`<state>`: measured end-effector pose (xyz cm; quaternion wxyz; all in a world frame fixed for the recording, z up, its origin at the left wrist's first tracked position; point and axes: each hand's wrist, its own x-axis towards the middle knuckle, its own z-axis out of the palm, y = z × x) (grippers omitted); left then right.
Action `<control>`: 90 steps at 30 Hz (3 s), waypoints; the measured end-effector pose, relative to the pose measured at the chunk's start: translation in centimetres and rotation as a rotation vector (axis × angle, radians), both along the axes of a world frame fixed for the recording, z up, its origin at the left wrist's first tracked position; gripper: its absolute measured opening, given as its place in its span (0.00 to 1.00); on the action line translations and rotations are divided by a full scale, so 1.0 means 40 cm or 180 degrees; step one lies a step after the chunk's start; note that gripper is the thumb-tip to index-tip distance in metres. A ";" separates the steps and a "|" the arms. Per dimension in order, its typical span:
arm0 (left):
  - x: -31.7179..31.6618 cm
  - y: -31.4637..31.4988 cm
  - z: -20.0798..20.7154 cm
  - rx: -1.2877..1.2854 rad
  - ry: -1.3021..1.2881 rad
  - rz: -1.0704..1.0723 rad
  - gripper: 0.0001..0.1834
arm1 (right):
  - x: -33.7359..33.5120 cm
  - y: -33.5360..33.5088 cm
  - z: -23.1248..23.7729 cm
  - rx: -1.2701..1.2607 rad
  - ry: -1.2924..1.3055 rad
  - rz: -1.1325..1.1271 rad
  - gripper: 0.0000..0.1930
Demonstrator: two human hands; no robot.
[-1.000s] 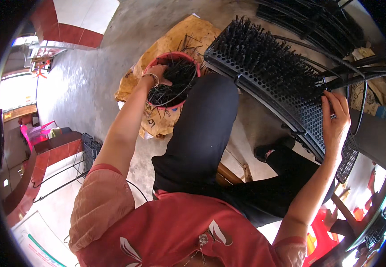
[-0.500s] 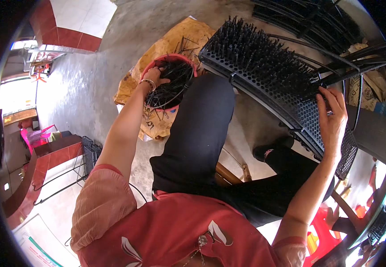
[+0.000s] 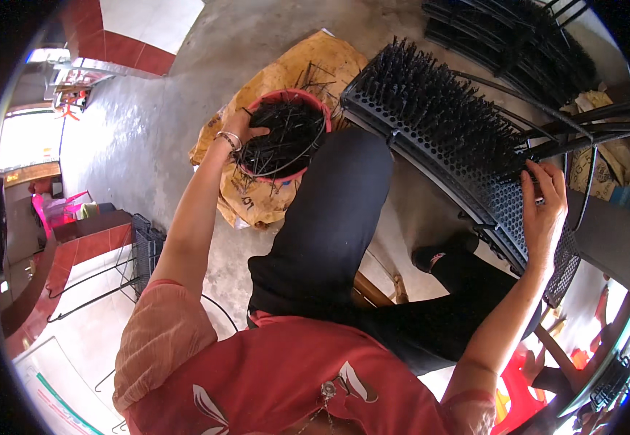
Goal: The person is manually inserting plastic bristle components into a larger brush frame or base.
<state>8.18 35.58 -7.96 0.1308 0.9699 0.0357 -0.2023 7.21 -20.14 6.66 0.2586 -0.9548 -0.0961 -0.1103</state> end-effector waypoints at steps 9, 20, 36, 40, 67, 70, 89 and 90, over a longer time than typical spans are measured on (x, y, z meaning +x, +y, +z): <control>0.000 0.097 0.058 -0.0317 -0.0293 0.0441 0.28 | -0.004 0.003 0.011 0.0043 0.0010 0.0055 0.10; -0.118 0.155 -0.029 -0.3876 -0.0274 0.2748 0.16 | -0.001 -0.007 0.003 -0.0218 -0.0198 0.0226 0.09; -0.103 0.083 -0.099 -0.4994 -0.0142 0.3382 0.12 | 0.000 0.010 0.012 -0.0059 0.0150 0.0020 0.09; -0.068 0.061 -0.033 -0.3996 -0.0233 0.2449 0.11 | 0.004 -0.008 0.001 -0.0316 -0.0274 0.0278 0.09; 0.022 -0.151 -0.156 0.0513 0.0158 0.1801 0.31 | -0.004 -0.003 0.001 0.0023 0.0077 0.0166 0.10; 0.013 -0.110 -0.195 0.0201 -0.0067 0.1771 0.29 | 0.001 -0.002 -0.002 0.0005 0.0035 0.0189 0.10; -0.058 -0.002 -0.042 -0.4437 -0.1350 0.3339 0.18 | -0.012 -0.004 0.007 0.0011 -0.0039 0.0262 0.10; -0.060 0.001 -0.027 -0.4437 -0.1362 0.3340 0.18 | -0.011 -0.003 0.007 -0.0008 -0.0048 0.0265 0.10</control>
